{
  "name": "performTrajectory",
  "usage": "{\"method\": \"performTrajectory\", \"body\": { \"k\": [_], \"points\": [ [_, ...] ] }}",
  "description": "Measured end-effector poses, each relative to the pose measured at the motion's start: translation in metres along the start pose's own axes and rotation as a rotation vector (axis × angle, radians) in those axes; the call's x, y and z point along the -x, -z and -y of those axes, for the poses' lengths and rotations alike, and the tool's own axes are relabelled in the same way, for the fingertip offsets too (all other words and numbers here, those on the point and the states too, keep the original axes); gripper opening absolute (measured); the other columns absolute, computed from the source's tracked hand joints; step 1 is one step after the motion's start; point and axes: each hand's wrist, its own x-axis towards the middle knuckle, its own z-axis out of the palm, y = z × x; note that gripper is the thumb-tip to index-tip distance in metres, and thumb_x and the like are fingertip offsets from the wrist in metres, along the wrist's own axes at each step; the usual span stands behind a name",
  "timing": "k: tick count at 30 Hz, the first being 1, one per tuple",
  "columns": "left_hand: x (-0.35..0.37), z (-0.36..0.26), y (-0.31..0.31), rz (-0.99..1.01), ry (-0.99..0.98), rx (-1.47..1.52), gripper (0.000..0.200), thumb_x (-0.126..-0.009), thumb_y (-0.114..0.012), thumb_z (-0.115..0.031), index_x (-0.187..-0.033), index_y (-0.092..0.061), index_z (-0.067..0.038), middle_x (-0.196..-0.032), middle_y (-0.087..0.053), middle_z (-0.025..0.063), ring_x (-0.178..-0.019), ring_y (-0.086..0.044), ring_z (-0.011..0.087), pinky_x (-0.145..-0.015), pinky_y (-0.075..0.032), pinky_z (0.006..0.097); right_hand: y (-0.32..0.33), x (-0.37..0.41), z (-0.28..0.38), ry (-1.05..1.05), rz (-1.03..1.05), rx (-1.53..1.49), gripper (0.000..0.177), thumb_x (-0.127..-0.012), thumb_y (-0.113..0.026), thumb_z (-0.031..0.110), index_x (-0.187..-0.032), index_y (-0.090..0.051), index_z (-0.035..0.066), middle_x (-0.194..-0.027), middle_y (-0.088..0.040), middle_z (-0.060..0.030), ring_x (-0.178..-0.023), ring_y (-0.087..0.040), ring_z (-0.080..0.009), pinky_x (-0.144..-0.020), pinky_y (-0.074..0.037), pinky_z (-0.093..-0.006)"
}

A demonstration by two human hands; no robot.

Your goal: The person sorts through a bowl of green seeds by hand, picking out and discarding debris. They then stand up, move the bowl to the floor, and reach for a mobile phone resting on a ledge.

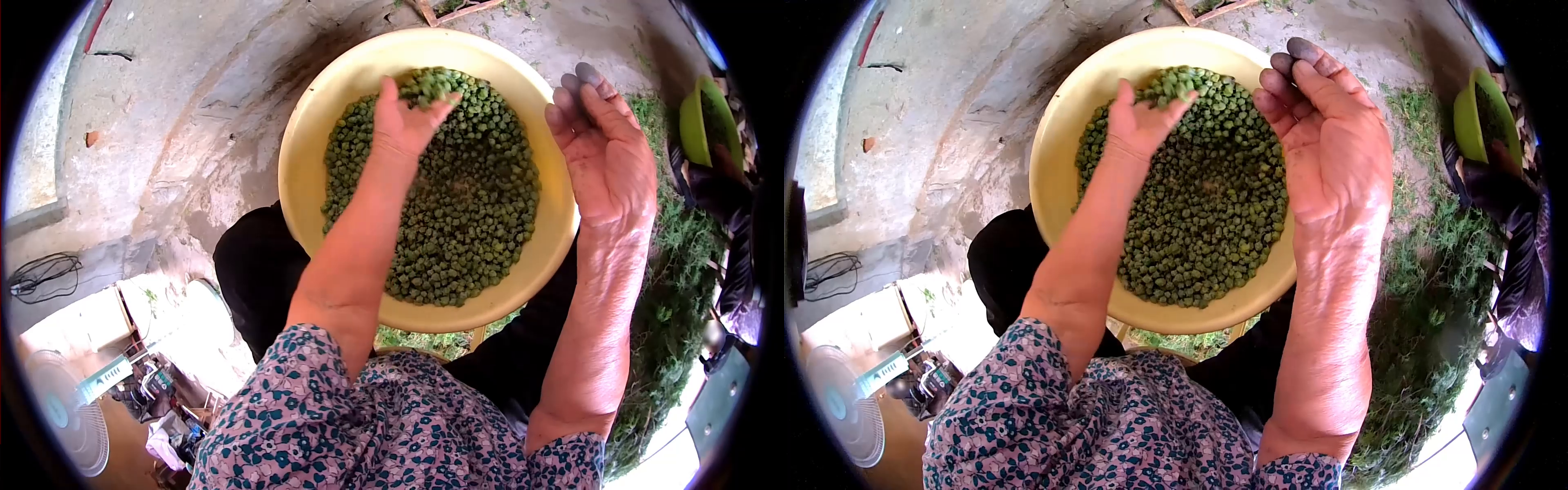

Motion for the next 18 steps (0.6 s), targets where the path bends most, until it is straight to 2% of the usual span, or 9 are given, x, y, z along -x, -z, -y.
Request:
{"method": "performTrajectory", "body": {
  "k": [2, 6, 8, 10, 11, 13, 14, 16, 18],
  "points": [
    [0.021, -0.013, -0.017, -0.012, -0.074, -0.072, 0.086, -0.088, -0.049, -0.045, -0.141, 0.006, -0.006, -0.144, -0.005, 0.0245, -0.13, -0.019, 0.0442, -0.1, -0.031, 0.06, 0.002, 0.001, 0.001, -0.002, 0.001, -0.011, 0.014, -0.088, -0.05, 0.003, -0.098, -0.055, -0.005, -0.087, -0.06, -0.0122, -0.076, -0.06, -0.0202, -0.071, -0.053, -0.0321],
    [0.038, -0.036, 0.029, 0.049, -0.129, -0.264, 0.084, -0.089, -0.049, -0.044, -0.141, 0.003, -0.004, -0.145, 0.0, 0.0239, -0.131, -0.018, 0.0425, -0.103, -0.029, 0.0581, 0.007, 0.002, 0.003, 0.001, 0.02, -0.019, 0.013, -0.088, -0.05, 0.003, -0.098, -0.055, -0.005, -0.087, -0.06, -0.0119, -0.076, -0.06, -0.0203, -0.071, -0.053, -0.0323],
    [0.049, -0.039, 0.059, -0.091, -0.078, -0.59, 0.078, -0.091, -0.044, -0.044, -0.14, -0.002, 0.0, -0.142, -0.005, 0.0307, -0.131, -0.021, 0.0411, -0.104, -0.031, 0.0522, 0.01, 0.002, 0.004, -0.029, 0.026, 0.002, 0.02, -0.09, -0.048, 0.002, -0.109, -0.053, -0.003, -0.097, -0.059, -0.0131, -0.083, -0.061, -0.0212, -0.077, -0.054, -0.0337],
    [0.06, -0.042, 0.082, -0.276, -0.025, -0.944, 0.062, -0.093, -0.046, -0.035, -0.137, -0.024, 0.003, -0.137, -0.03, 0.0276, -0.125, -0.036, 0.0354, -0.097, -0.039, 0.0471, 0.01, 0.003, 0.004, -0.022, 0.017, 0.011, 0.02, -0.09, -0.048, 0.002, -0.109, -0.053, -0.003, -0.097, -0.059, -0.0131, -0.083, -0.061, -0.0212, -0.077, -0.054, -0.0337],
    [0.062, -0.042, 0.092, -0.277, -0.024, -0.944, 0.062, -0.093, -0.046, -0.035, -0.137, -0.024, 0.003, -0.137, -0.03, 0.0276, -0.125, -0.036, 0.0354, -0.097, -0.039, 0.0471, 0.009, 0.004, 0.004, -0.014, 0.008, 0.019, 0.02, -0.09, -0.048, 0.002, -0.109, -0.053, -0.004, -0.097, -0.059, -0.0131, -0.082, -0.061, -0.0212, -0.077, -0.054, -0.0337],
    [0.066, -0.044, 0.109, -0.243, -0.097, -2.051, 0.042, -0.092, -0.05, -0.025, -0.124, -0.047, 0.001, -0.118, -0.054, 0.0206, -0.108, -0.053, 0.0321, -0.086, -0.045, 0.0423, 0.007, 0.004, 0.005, -0.021, -0.001, 0.024, 0.02, -0.09, -0.048, 0.002, -0.109, -0.053, -0.004, -0.097, -0.059, -0.0129, -0.082, -0.061, -0.0212, -0.077, -0.054, -0.0337],
    [0.068, -0.043, 0.119, -0.248, -0.095, -2.051, 0.042, -0.092, -0.05, -0.025, -0.124, -0.047, 0.001, -0.118, -0.054, 0.0206, -0.108, -0.053, 0.0321, -0.086, -0.045, 0.0423, 0.007, 0.005, 0.004, -0.025, -0.009, 0.031, 0.02, -0.09, -0.048, 0.002, -0.108, -0.053, -0.003, -0.097, -0.059, -0.0127, -0.082, -0.061, -0.0211, -0.077, -0.054, -0.0337],
    [0.07, -0.034, 0.126, -0.06, -0.314, -2.519, 0.027, -0.088, -0.051, -0.022, -0.098, -0.059, 0.002, -0.093, -0.062, 0.0151, -0.091, -0.058, 0.0335, -0.079, -0.046, 0.0452, 0.008, 0.003, 0.003, -0.026, 0.02, 0.017, 0.02, -0.09, -0.048, 0.002, -0.108, -0.053, -0.003, -0.097, -0.059, -0.0126, -0.082, -0.061, -0.0211, -0.077, -0.054, -0.0336],
    [0.064, -0.026, 0.13, -0.038, -0.256, -2.662, 0.025, -0.087, -0.055, -0.021, -0.104, -0.059, -0.003, -0.09, -0.061, 0.0151, -0.086, -0.057, 0.0355, -0.074, -0.047, 0.0423, 0.011, 0.003, 0.003, -0.027, 0.037, 0.004, 0.019, -0.09, -0.049, 0.002, -0.108, -0.053, -0.003, -0.097, -0.059, -0.0125, -0.082, -0.061, -0.0211, -0.077, -0.054, -0.0335]
  ]
}}
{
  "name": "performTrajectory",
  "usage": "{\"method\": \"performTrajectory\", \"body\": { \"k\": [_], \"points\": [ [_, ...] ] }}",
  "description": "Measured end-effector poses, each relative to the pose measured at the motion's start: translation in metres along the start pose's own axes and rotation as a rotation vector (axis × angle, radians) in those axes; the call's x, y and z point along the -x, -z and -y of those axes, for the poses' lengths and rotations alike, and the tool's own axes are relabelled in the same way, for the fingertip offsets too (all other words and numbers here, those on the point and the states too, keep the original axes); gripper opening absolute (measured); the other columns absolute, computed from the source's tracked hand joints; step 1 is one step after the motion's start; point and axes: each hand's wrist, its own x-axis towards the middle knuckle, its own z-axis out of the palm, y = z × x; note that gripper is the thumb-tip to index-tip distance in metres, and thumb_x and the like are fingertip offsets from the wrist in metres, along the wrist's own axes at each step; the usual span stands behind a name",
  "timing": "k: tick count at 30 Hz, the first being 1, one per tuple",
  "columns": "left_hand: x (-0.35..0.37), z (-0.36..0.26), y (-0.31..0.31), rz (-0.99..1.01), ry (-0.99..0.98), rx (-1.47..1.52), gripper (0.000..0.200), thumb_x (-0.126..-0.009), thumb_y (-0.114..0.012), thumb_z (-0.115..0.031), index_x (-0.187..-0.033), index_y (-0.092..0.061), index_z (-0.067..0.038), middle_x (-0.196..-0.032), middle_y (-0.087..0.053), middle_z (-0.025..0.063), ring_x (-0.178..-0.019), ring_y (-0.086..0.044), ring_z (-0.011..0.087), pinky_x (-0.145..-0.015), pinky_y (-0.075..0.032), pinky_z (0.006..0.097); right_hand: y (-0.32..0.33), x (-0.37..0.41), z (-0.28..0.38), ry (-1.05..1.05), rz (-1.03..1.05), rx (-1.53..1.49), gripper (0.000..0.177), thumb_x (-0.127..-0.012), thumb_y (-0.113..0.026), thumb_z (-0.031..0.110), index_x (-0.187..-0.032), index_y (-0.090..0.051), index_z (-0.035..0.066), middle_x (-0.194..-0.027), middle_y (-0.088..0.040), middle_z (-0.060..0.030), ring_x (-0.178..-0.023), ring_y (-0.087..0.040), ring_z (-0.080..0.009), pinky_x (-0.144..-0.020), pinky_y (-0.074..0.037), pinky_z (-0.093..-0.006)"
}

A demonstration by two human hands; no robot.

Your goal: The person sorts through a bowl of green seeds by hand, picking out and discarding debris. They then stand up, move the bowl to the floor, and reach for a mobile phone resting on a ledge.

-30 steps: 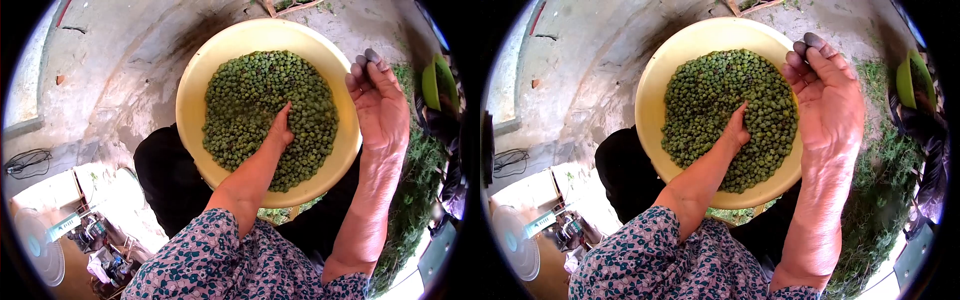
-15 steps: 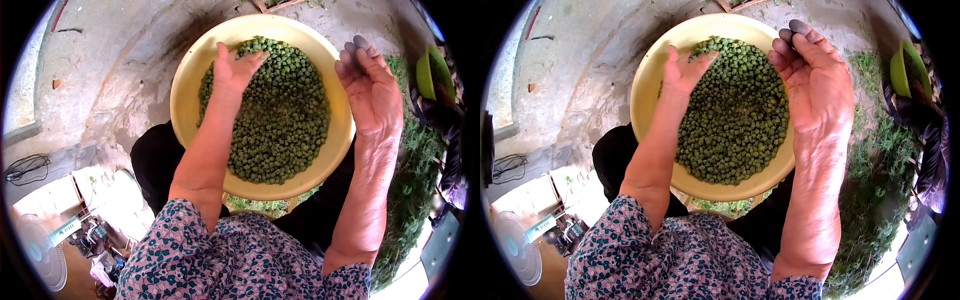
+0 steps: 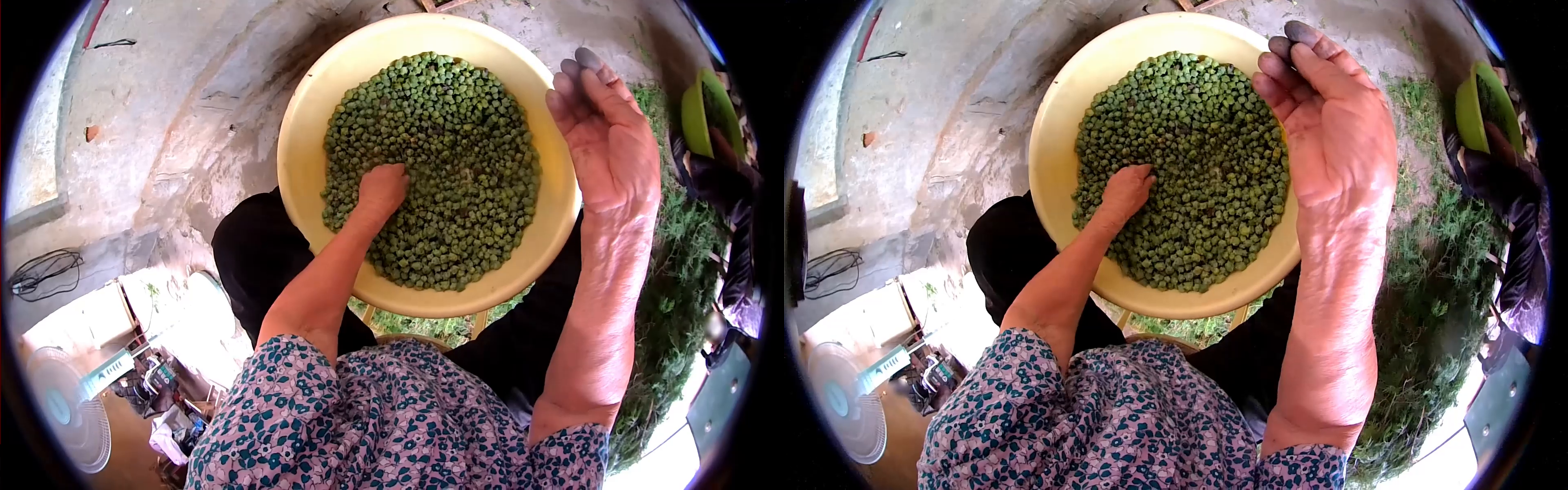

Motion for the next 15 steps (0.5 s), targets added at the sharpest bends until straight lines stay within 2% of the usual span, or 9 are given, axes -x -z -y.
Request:
{"method": "performTrajectory", "body": {
  "k": [2, 5, 6, 8, 12, 14, 15],
  "points": [
    [-0.002, -0.001, -0.009, -0.031, -0.138, -0.216, 0.024, -0.088, -0.054, -0.024, -0.097, -0.059, -0.003, -0.086, -0.062, 0.0139, -0.085, -0.058, 0.033, -0.072, -0.047, 0.0425, -0.001, 0.0, 0.0, 0.007, 0.015, 0.005, 0.018, -0.09, -0.049, 0.002, -0.106, -0.054, -0.003, -0.097, -0.06, -0.0123, -0.083, -0.061, -0.0209, -0.076, -0.054, -0.0332],
    [-0.004, -0.005, -0.007, 0.017, -0.149, -0.231, 0.025, -0.09, -0.052, -0.026, -0.097, -0.059, -0.003, -0.085, -0.062, 0.0135, -0.083, -0.059, 0.031, -0.072, -0.048, 0.0426, -0.003, 0.0, 0.0, -0.001, -0.018, 0.004, 0.018, -0.09, -0.049, 0.002, -0.106, -0.055, -0.003, -0.097, -0.06, -0.0123, -0.083, -0.061, -0.0205, -0.077, -0.054, -0.0328],
    [-0.004, -0.006, -0.009, 0.017, -0.147, -0.232, 0.025, -0.09, -0.052, -0.026, -0.097, -0.059, -0.003, -0.085, -0.062, 0.0135, -0.083, -0.059, 0.031, -0.072, -0.048, 0.0426, -0.003, 0.0, 0.0, -0.002, -0.016, 0.003, 0.018, -0.09, -0.049, 0.002, -0.106, -0.055, -0.003, -0.097, -0.06, -0.0123, -0.083, -0.061, -0.0205, -0.077, -0.054, -0.0328],
    [-0.01, -0.009, -0.011, 0.095, -0.02, -0.185, 0.031, -0.092, -0.05, -0.03, -0.104, -0.059, -0.003, -0.087, -0.062, 0.0135, -0.086, -0.058, 0.0307, -0.073, -0.048, 0.043, -0.003, 0.0, 0.0, -0.002, -0.018, 0.021, 0.018, -0.09, -0.049, 0.002, -0.106, -0.055, -0.002, -0.097, -0.06, -0.0121, -0.083, -0.06, -0.0201, -0.078, -0.053, -0.0328],
    [-0.015, -0.021, -0.006, 0.219, -0.004, -0.062, 0.036, -0.093, -0.046, -0.033, -0.112, -0.058, -0.004, -0.092, -0.062, 0.0147, -0.09, -0.058, 0.0298, -0.074, -0.049, 0.0409, -0.005, 0.002, 0.001, 0.002, -0.029, 0.027, 0.018, -0.09, -0.049, 0.003, -0.106, -0.055, -0.002, -0.097, -0.06, -0.0122, -0.083, -0.06, -0.02, -0.077, -0.053, -0.0325],
    [-0.018, -0.026, -0.012, 0.442, 0.003, 0.198, 0.042, -0.094, -0.043, -0.035, -0.123, -0.051, -0.006, -0.117, -0.055, 0.0144, -0.11, -0.05, 0.029, -0.086, -0.044, 0.0437, -0.004, 0.002, 0.001, 0.002, -0.007, 0.013, 0.018, -0.09, -0.049, 0.003, -0.106, -0.055, -0.002, -0.096, -0.06, -0.0123, -0.083, -0.06, -0.0199, -0.077, -0.053, -0.032],
    [-0.02, -0.031, -0.019, 0.443, 0.003, 0.198, 0.042, -0.094, -0.043, -0.035, -0.123, -0.051, -0.006, -0.117, -0.055, 0.0144, -0.11, -0.05, 0.029, -0.086, -0.044, 0.0437, -0.003, 0.001, 0.001, 0.001, -0.008, 0.014, 0.018, -0.09, -0.049, 0.003, -0.106, -0.055, -0.002, -0.096, -0.06, -0.0123, -0.083, -0.06, -0.0199, -0.077, -0.053, -0.032]
  ]
}}
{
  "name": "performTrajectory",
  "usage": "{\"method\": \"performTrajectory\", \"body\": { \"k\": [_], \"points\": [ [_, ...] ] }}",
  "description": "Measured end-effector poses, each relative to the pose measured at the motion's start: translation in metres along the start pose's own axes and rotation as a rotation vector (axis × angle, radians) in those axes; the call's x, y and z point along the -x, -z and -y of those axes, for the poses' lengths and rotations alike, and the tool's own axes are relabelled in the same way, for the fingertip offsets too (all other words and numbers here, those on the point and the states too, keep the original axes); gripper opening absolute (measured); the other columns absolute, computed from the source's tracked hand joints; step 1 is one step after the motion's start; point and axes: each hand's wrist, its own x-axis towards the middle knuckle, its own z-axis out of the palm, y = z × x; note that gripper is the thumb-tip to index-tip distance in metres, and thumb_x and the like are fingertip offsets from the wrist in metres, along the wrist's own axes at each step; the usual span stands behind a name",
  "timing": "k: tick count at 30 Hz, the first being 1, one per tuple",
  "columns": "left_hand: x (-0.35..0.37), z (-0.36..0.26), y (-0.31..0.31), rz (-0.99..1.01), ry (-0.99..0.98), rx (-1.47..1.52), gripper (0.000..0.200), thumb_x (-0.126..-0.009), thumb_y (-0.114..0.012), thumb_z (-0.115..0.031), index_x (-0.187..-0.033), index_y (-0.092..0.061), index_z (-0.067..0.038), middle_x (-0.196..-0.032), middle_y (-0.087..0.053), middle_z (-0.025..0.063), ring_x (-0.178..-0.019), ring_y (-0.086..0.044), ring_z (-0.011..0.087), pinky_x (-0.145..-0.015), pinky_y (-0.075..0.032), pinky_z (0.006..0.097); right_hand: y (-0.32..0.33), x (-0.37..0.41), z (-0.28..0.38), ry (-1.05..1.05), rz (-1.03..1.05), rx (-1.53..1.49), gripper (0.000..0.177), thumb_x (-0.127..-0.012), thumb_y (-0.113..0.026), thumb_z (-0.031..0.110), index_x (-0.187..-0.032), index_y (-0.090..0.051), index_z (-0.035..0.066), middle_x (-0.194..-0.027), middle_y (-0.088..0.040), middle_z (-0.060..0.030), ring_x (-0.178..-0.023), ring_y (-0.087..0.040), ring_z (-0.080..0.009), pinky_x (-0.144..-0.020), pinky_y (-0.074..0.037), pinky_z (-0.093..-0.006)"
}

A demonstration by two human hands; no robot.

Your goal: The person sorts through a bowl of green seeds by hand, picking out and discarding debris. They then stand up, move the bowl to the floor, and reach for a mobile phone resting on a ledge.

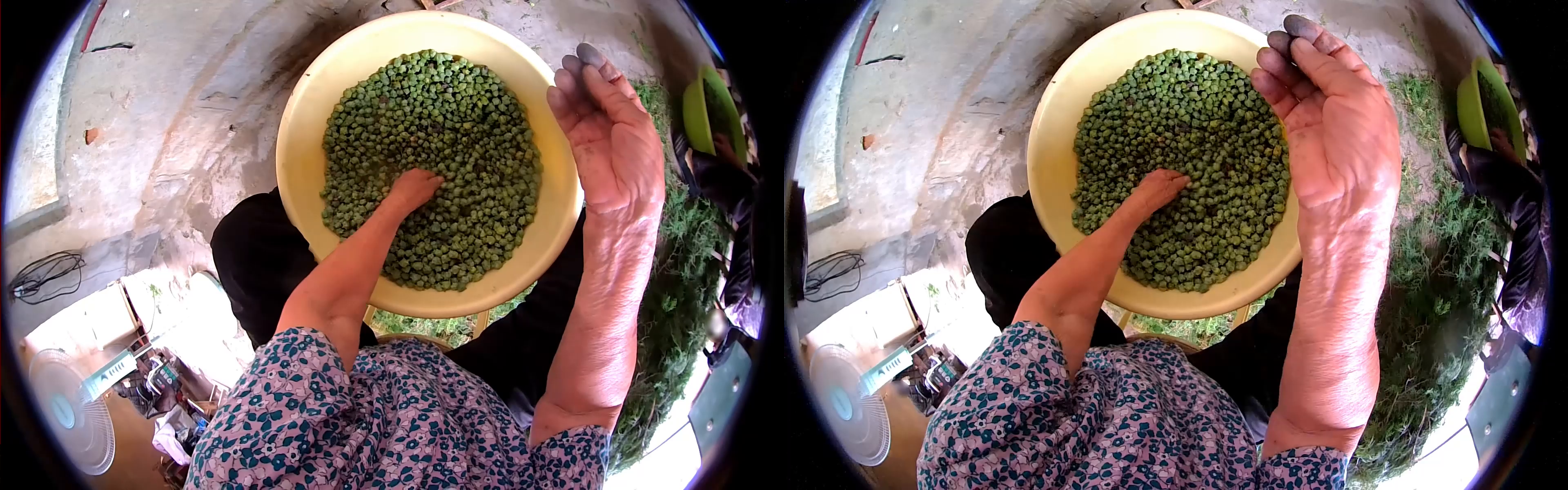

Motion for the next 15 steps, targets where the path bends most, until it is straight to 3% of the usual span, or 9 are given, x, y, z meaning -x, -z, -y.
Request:
{"method": "performTrajectory", "body": {
  "k": [2, 3, 5, 6, 9, 11, 13, 14, 15],
  "points": [
    [-0.012, -0.006, -0.011, 0.198, 0.265, 0.657, 0.054, -0.092, -0.044, -0.042, -0.134, -0.038, -0.009, -0.14, -0.033, 0.0113, -0.128, -0.032, 0.0285, -0.1, -0.03, 0.0515, 0.0, -0.002, -0.001, 0.01, 0.004, -0.005, 0.018, -0.09, -0.049, 0.003, -0.106, -0.054, -0.003, -0.095, -0.06, -0.0125, -0.083, -0.06, -0.0199, -0.076, -0.053, -0.0316],
    [-0.01, -0.01, -0.008, 0.198, 0.264, 0.657, 0.054, -0.092, -0.044, -0.042, -0.134, -0.038, -0.009, -0.14, -0.033, 0.0113, -0.128, -0.032, 0.0285, -0.1, -0.03, 0.0515, 0.0, -0.002, -0.001, 0.012, 0.004, -0.005, 0.018, -0.09, -0.049, 0.003, -0.106, -0.054, -0.003, -0.095, -0.06, -0.0125, -0.083, -0.06, -0.0199, -0.076, -0.053, -0.0316],
    [0.005, -0.027, 0.004, 0.217, 0.294, 0.77, 0.069, -0.088, -0.046, -0.049, -0.141, -0.024, -0.011, -0.149, -0.012, 0.0103, -0.137, -0.011, 0.0296, -0.106, -0.012, 0.0553, -0.002, -0.002, -0.003, 0.008, 0.027, -0.001, 0.018, -0.09, -0.049, 0.003, -0.106, -0.054, -0.003, -0.094, -0.06, -0.0124, -0.082, -0.06, -0.0199, -0.076, -0.053, -0.0316],
    [0.012, -0.04, 0.005, 0.184, 0.385, 0.833, 0.074, -0.086, -0.048, -0.053, -0.141, -0.023, -0.01, -0.149, -0.01, 0.0144, -0.137, -0.009, 0.0307, -0.108, -0.01, 0.0519, -0.002, -0.002, -0.003, 0.01, 0.026, 0.0, 0.018, -0.09, -0.049, 0.003, -0.106, -0.054, -0.003, -0.094, -0.06, -0.0124, -0.082, -0.06, -0.0199, -0.076, -0.053, -0.0316],
    [0.003, -0.035, -0.007, 0.178, 0.375, 1.01, 0.073, -0.086, -0.048, -0.053, -0.14, -0.025, -0.009, -0.148, -0.009, 0.0166, -0.137, -0.008, 0.0306, -0.109, -0.009, 0.0502, -0.002, -0.002, -0.004, -0.003, 0.051, -0.004, 0.017, -0.089, -0.049, 0.003, -0.105, -0.054, -0.004, -0.093, -0.06, -0.0123, -0.082, -0.06, -0.0198, -0.075, -0.053, -0.0312],
    [-0.002, -0.029, -0.016, 0.171, 0.372, 1.076, 0.073, -0.085, -0.051, -0.05, -0.139, -0.026, -0.007, -0.148, -0.01, 0.0154, -0.136, -0.014, 0.0298, -0.109, -0.015, 0.0456, -0.003, -0.002, -0.005, 0.006, 0.037, 0.0, 0.017, -0.089, -0.049, 0.002, -0.105, -0.054, -0.004, -0.092, -0.06, -0.0122, -0.081, -0.06, -0.02, -0.075, -0.053, -0.031],
    [-0.017, -0.024, -0.038, 0.32, 0.086, 1.503, 0.071, -0.087, -0.051, -0.044, -0.141, -0.021, -0.007, -0.149, -0.008, 0.014, -0.138, -0.007, 0.0278, -0.109, -0.009, 0.0443, -0.005, -0.001, -0.006, 0.005, 0.04, -0.001, 0.017, -0.089, -0.049, 0.002, -0.105, -0.054, -0.004, -0.092, -0.06, -0.0123, -0.081, -0.06, -0.02, -0.075, -0.053, -0.031],
    [-0.015, -0.037, -0.042, 0.187, 0.251, 1.444, 0.075, -0.085, -0.054, -0.043, -0.142, -0.021, -0.007, -0.15, -0.005, 0.0132, -0.138, -0.002, 0.026, -0.109, -0.007, 0.0443, -0.005, -0.001, -0.007, 0.005, 0.039, -0.002, 0.017, -0.089, -0.048, 0.002, -0.104, -0.054, -0.003, -0.093, -0.06, -0.0124, -0.081, -0.06, -0.02, -0.075, -0.053, -0.031],
    [-0.019, -0.035, -0.051, 0.186, 0.25, 1.449, 0.075, -0.085, -0.054, -0.043, -0.142, -0.021, -0.007, -0.15, -0.005, 0.0132, -0.138, -0.002, 0.026, -0.109, -0.007, 0.0443, -0.006, -0.001, -0.007, 0.003, 0.041, 0.002, 0.017, -0.089, -0.048, 0.002, -0.104, -0.054, -0.003, -0.093, -0.06, -0.0124, -0.081, -0.06, -0.02, -0.075, -0.053, -0.031]
  ]
}}
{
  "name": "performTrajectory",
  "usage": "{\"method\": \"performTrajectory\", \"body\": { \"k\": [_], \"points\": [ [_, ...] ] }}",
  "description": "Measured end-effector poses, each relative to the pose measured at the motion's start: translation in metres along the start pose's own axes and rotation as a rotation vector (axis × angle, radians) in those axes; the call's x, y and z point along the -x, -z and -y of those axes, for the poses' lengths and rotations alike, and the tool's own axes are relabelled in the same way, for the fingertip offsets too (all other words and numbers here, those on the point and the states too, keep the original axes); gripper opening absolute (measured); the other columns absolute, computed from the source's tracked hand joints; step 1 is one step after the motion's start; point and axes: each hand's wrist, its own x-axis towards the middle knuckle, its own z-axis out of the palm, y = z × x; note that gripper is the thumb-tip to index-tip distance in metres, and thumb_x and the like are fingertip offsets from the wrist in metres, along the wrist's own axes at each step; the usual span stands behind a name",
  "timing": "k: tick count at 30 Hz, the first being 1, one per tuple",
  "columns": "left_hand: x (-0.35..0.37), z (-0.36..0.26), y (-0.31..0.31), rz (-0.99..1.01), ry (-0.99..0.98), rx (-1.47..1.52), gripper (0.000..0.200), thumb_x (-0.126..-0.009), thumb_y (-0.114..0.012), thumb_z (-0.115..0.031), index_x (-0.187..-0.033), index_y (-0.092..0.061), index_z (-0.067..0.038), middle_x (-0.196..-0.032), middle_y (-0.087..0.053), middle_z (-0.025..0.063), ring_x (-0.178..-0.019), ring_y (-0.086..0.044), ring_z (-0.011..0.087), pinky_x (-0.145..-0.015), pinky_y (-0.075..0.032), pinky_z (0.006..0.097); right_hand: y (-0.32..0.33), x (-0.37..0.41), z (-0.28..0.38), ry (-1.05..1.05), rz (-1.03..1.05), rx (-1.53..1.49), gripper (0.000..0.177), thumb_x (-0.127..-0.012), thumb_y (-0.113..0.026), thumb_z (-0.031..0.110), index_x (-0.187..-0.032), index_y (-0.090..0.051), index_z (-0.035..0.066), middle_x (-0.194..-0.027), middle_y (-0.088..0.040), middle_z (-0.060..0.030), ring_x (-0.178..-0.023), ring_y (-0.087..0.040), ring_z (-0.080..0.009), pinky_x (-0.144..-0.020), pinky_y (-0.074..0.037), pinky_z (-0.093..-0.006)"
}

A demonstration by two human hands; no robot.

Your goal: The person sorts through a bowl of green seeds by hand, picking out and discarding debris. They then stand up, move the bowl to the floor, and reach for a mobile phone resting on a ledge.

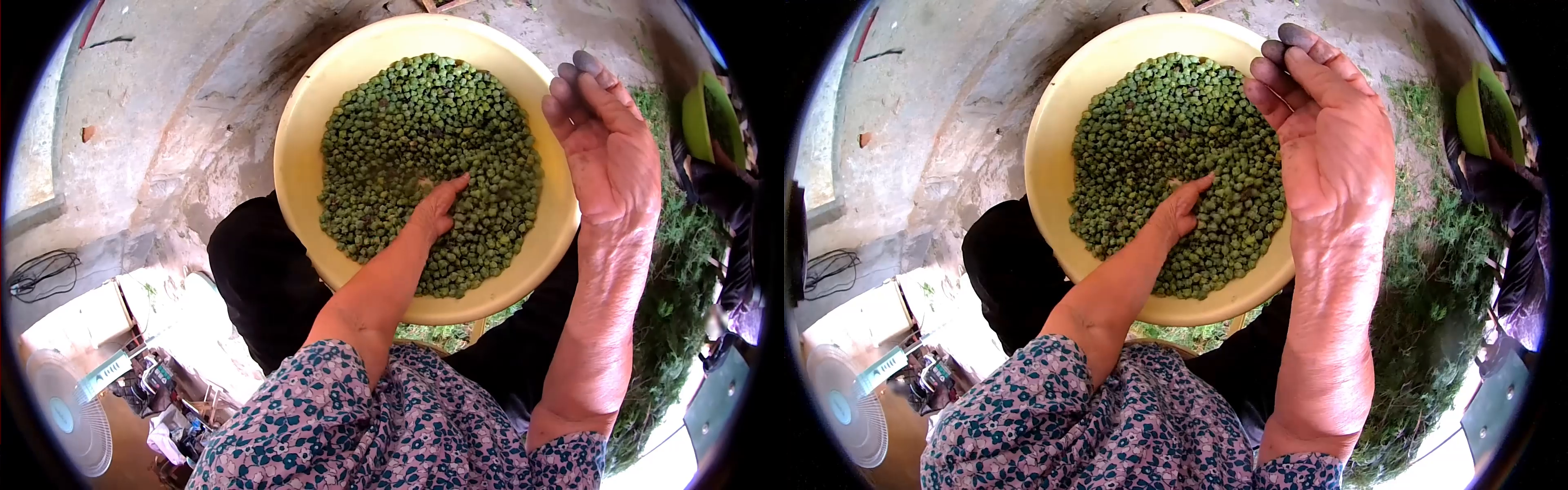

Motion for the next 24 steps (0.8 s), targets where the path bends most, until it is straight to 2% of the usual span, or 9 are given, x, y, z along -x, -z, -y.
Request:
{"method": "performTrajectory", "body": {
  "k": [2, 8, 10, 12, 15, 16, 18, 22, 24],
  "points": [
    [-0.018, 0.013, 0.009, 0.125, -0.069, 0.208, 0.078, -0.083, -0.057, -0.043, -0.142, -0.02, -0.008, -0.15, -0.003, 0.0125, -0.138, 0.002, 0.0253, -0.109, -0.005, 0.0444, -0.002, 0.0, 0.0, -0.013, -0.016, 0.004, 0.017, -0.09, -0.048, 0.002, -0.104, -0.054, -0.003, -0.094, -0.059, -0.0122, -0.081, -0.06, -0.0198, -0.075, -0.053, -0.0311],
    [-0.024, 0.014, -0.003, 0.186, -0.06, 0.487, 0.071, -0.086, -0.058, -0.039, -0.14, -0.025, -0.007, -0.149, -0.014, 0.0131, -0.133, -0.022, 0.0255, -0.108, -0.017, 0.0439, -0.001, -0.001, -0.005, -0.013, 0.005, 0.023, 0.017, -0.089, -0.049, 0.002, -0.105, -0.054, -0.003, -0.096, -0.06, -0.0125, -0.08, -0.06, -0.0197, -0.076, -0.053, -0.0313],
    [-0.02, 0.01, -0.012, 0.057, -0.14, 0.586, 0.046, -0.089, -0.054, -0.036, -0.122, -0.048, -0.004, -0.118, -0.056, 0.0126, -0.106, -0.055, 0.0276, -0.091, -0.045, 0.0448, -0.005, 0.001, -0.005, -0.005, -0.022, 0.028, 0.015, -0.089, -0.049, 0.003, -0.102, -0.055, -0.004, -0.091, -0.06, -0.012, -0.077, -0.06, -0.0195, -0.074, -0.053, -0.0308],
    [-0.003, -0.007, -0.021, 0.148, -0.114, 0.692, 0.046, -0.09, -0.052, -0.037, -0.122, -0.048, -0.005, -0.118, -0.055, 0.013, -0.105, -0.055, 0.0285, -0.091, -0.045, 0.0439, -0.008, 0.001, -0.005, 0.0, -0.045, 0.034, 0.014, -0.088, -0.05, 0.004, -0.098, -0.056, -0.004, -0.086, -0.06, -0.0115, -0.074, -0.06, -0.0194, -0.072, -0.052, -0.0303],
    [0.025, -0.046, -0.018, 0.321, -0.348, 0.766, 0.043, -0.092, -0.046, -0.035, -0.122, -0.048, -0.005, -0.123, -0.052, 0.0134, -0.112, -0.05, 0.0311, -0.091, -0.045, 0.0455, -0.008, 0.001, -0.005, -0.002, -0.058, 0.036, 0.014, -0.089, -0.049, 0.004, -0.099, -0.055, -0.004, -0.087, -0.06, -0.0116, -0.074, -0.06, -0.0192, -0.073, -0.052, -0.0302],
    [0.028, -0.064, -0.014, 0.187, -0.353, 0.772, 0.046, -0.094, -0.041, -0.038, -0.125, -0.043, -0.004, -0.128, -0.046, 0.017, -0.113, -0.047, 0.0346, -0.09, -0.045, 0.0501, -0.007, 0.0, -0.005, 0.004, -0.054, 0.03, 0.015, -0.089, -0.049, 0.003, -0.1, -0.055, -0.004, -0.086, -0.06, -0.0118, -0.074, -0.06, -0.0192, -0.072, -0.053, -0.0304],
    [0.048, -0.112, 0.005, 0.331, -0.617, 0.742, 0.056, -0.093, -0.04, -0.041, -0.128, -0.032, 0.001, -0.128, -0.041, 0.0224, -0.121, -0.038, 0.0378, -0.095, -0.041, 0.0547, -0.005, 0.001, -0.003, 0.016, -0.045, 0.02, 0.015, -0.089, -0.049, 0.003, -0.1, -0.055, -0.004, -0.086, -0.06, -0.0119, -0.074, -0.06, -0.0193, -0.072, -0.053, -0.0305],
    [0.086, -0.148, 0.021, 0.332, -0.648, 0.962, 0.07, -0.092, -0.039, -0.046, -0.14, -0.011, -0.002, -0.143, -0.013, 0.0218, -0.131, -0.023, 0.0382, -0.102, -0.031, 0.0573, 0.0, 0.002, 0.002, 0.019, -0.041, 0.006, 0.015, -0.089, -0.049, 0.003, -0.1, -0.055, -0.005, -0.086, -0.06, -0.0122, -0.075, -0.06, -0.0197, -0.072, -0.053, -0.0309],
    [0.091, -0.141, 0.024, 0.291, -0.71, 0.899, 0.075, -0.091, -0.04, -0.046, -0.14, -0.007, 0.0, -0.144, -0.009, 0.0223, -0.131, -0.021, 0.0385, -0.103, -0.03, 0.0561, 0.002, 0.002, 0.004, 0.026, -0.051, 0.001, 0.015, -0.088, -0.049, 0.003, -0.1, -0.055, -0.005, -0.086, -0.06, -0.0123, -0.075, -0.06, -0.0197, -0.071, -0.053, -0.031]
  ]
}}
